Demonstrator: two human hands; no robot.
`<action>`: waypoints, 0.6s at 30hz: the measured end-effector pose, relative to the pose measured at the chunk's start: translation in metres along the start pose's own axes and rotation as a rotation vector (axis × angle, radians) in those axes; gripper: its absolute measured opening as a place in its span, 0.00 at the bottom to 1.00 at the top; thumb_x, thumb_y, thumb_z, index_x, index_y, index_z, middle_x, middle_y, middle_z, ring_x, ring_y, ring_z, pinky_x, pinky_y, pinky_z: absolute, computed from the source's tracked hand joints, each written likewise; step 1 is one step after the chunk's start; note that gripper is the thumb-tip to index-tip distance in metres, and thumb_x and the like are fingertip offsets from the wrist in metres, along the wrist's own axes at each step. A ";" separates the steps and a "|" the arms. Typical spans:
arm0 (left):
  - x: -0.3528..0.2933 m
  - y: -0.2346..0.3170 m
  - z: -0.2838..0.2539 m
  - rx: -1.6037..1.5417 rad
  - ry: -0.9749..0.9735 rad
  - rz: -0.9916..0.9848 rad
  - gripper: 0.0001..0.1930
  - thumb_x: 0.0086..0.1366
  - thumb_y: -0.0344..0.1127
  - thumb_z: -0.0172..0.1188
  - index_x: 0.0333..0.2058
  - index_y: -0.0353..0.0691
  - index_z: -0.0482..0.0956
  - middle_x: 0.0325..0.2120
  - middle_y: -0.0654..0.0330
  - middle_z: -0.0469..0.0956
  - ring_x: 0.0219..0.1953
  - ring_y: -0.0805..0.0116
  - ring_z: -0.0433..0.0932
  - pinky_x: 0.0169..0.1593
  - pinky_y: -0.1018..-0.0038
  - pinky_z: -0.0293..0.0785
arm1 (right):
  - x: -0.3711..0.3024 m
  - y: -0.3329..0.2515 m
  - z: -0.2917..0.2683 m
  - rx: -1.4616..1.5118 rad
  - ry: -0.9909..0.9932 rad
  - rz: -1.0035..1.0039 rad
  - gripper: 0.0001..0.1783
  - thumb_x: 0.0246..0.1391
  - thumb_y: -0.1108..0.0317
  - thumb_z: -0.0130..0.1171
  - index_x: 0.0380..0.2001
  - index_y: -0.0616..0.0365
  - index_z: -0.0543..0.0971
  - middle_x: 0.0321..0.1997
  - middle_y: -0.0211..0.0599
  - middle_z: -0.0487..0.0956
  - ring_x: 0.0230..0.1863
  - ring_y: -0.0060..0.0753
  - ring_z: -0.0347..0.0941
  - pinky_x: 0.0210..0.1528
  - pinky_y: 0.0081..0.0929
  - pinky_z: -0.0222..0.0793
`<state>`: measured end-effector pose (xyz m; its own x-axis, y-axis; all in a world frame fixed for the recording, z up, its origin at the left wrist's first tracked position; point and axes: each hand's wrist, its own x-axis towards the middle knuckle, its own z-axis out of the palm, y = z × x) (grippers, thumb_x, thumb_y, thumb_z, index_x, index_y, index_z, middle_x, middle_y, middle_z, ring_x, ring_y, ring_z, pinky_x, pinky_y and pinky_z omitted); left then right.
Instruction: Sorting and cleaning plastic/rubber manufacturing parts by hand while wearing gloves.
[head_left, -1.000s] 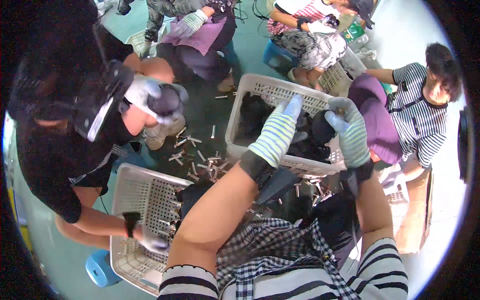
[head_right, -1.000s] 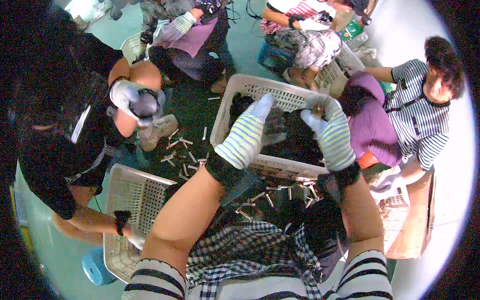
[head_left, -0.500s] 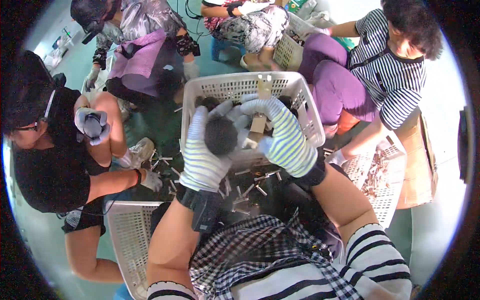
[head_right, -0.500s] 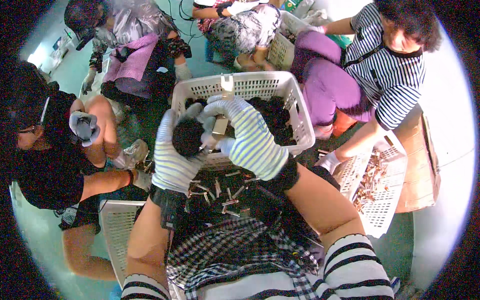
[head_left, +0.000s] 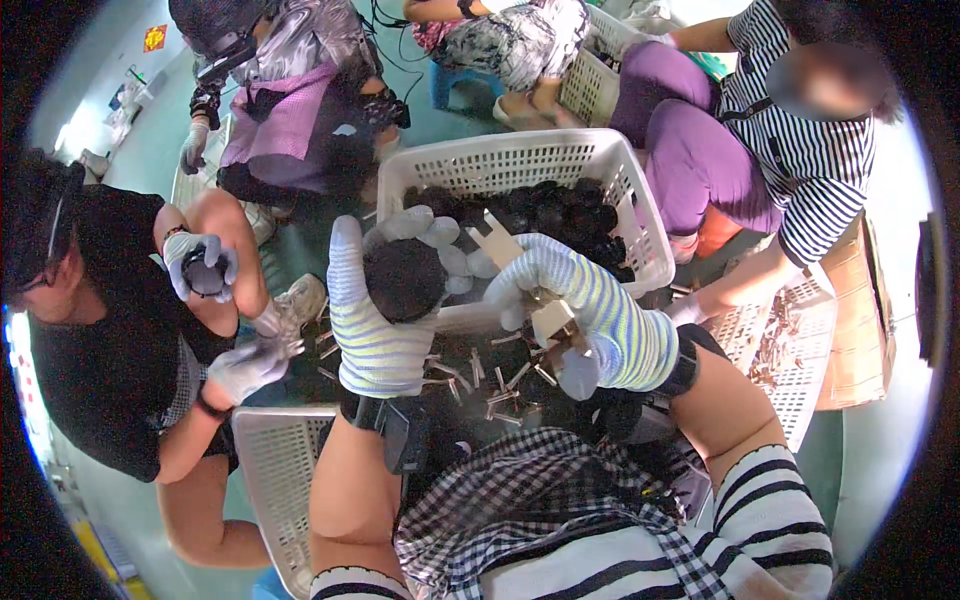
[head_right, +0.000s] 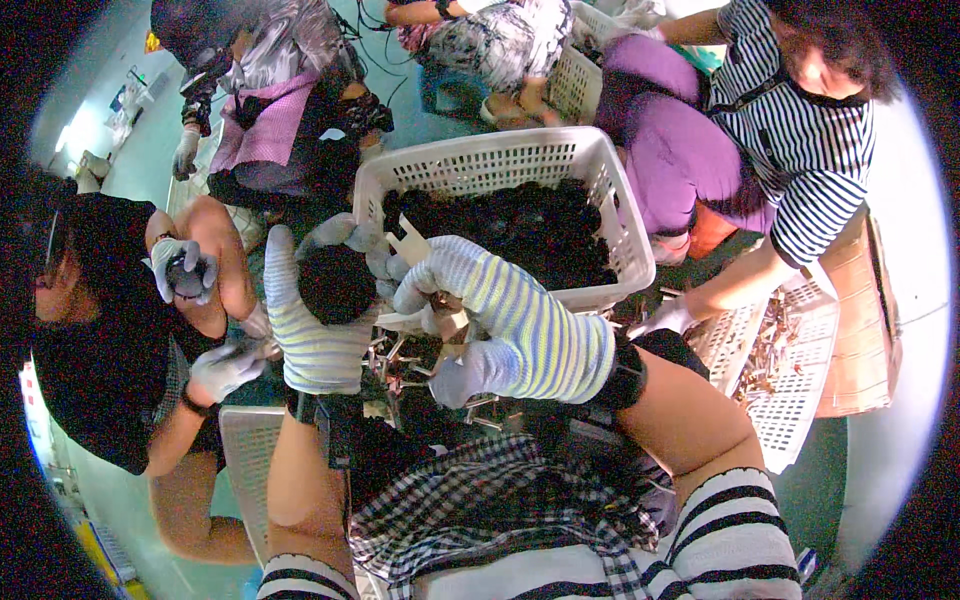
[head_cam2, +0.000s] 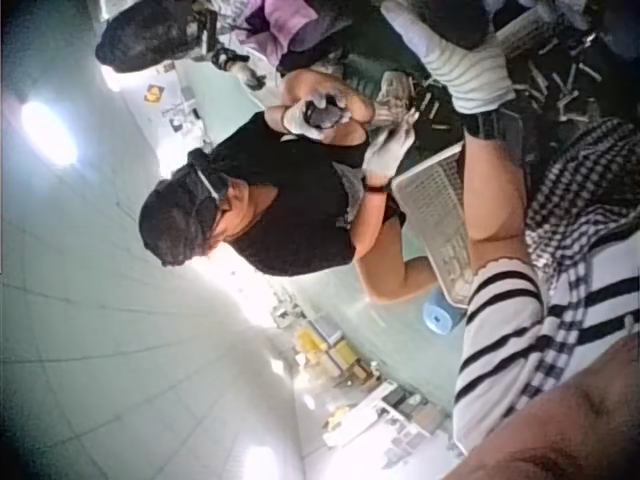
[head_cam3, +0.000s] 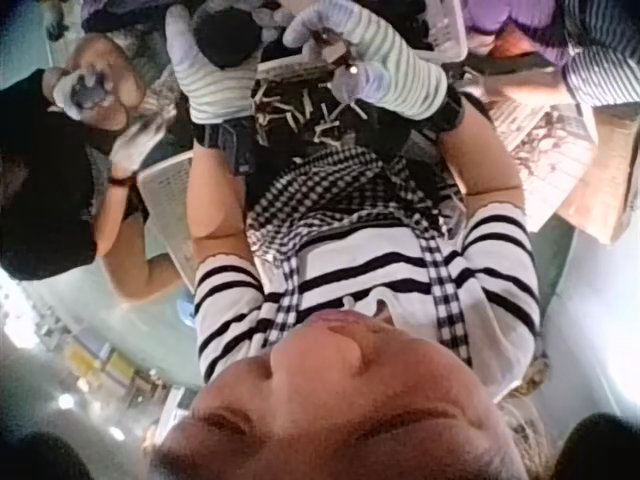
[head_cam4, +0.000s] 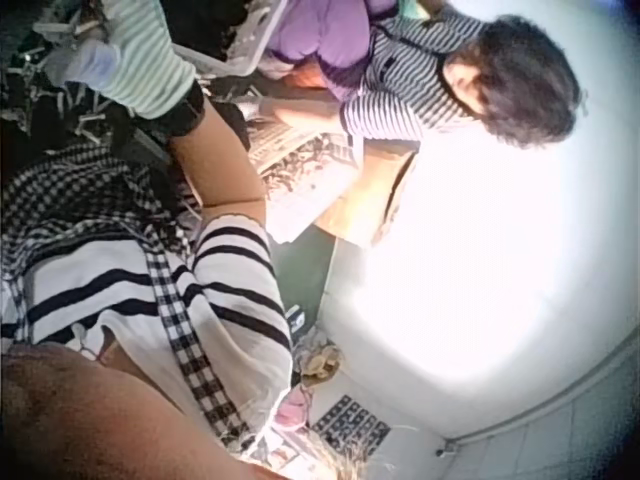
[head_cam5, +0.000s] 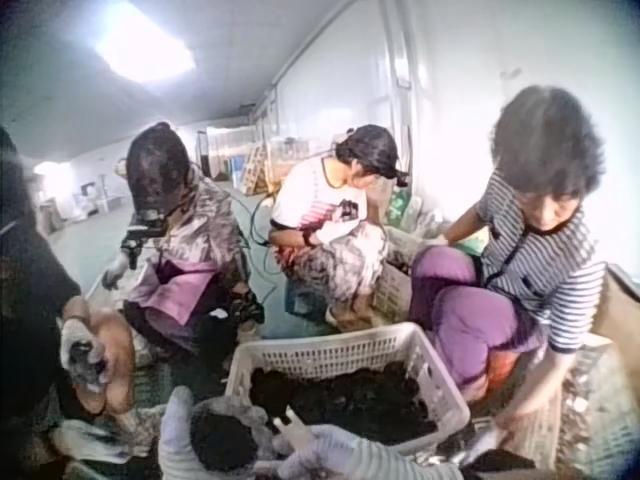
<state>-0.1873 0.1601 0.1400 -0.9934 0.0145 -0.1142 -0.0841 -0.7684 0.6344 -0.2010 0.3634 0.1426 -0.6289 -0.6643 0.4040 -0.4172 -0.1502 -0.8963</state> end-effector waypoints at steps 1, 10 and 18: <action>0.000 0.002 0.000 0.001 0.005 0.002 0.30 0.62 0.62 0.52 0.40 0.35 0.77 0.35 0.50 0.80 0.33 0.57 0.80 0.38 0.65 0.78 | 0.001 -0.002 0.001 -0.009 -0.001 0.027 0.45 0.40 0.25 0.55 0.42 0.59 0.71 0.41 0.38 0.69 0.42 0.35 0.67 0.46 0.31 0.64; -0.005 0.013 0.003 0.052 -0.014 0.036 0.31 0.64 0.64 0.46 0.39 0.36 0.77 0.33 0.52 0.80 0.35 0.57 0.81 0.40 0.64 0.77 | 0.001 0.006 0.030 0.084 -0.159 0.047 0.44 0.49 0.24 0.44 0.41 0.60 0.72 0.36 0.41 0.68 0.36 0.41 0.69 0.39 0.33 0.66; -0.012 0.012 -0.006 0.133 -0.007 0.034 0.33 0.63 0.66 0.46 0.37 0.35 0.77 0.28 0.51 0.80 0.31 0.59 0.79 0.38 0.65 0.77 | 0.001 0.009 0.042 0.338 -0.221 0.214 0.35 0.52 0.35 0.54 0.43 0.61 0.74 0.39 0.39 0.73 0.39 0.35 0.71 0.45 0.30 0.67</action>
<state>-0.1763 0.1469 0.1440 -0.9963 -0.0053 -0.0861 -0.0599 -0.6767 0.7338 -0.1776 0.3307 0.1268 -0.5072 -0.8412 0.1875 -0.0328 -0.1986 -0.9795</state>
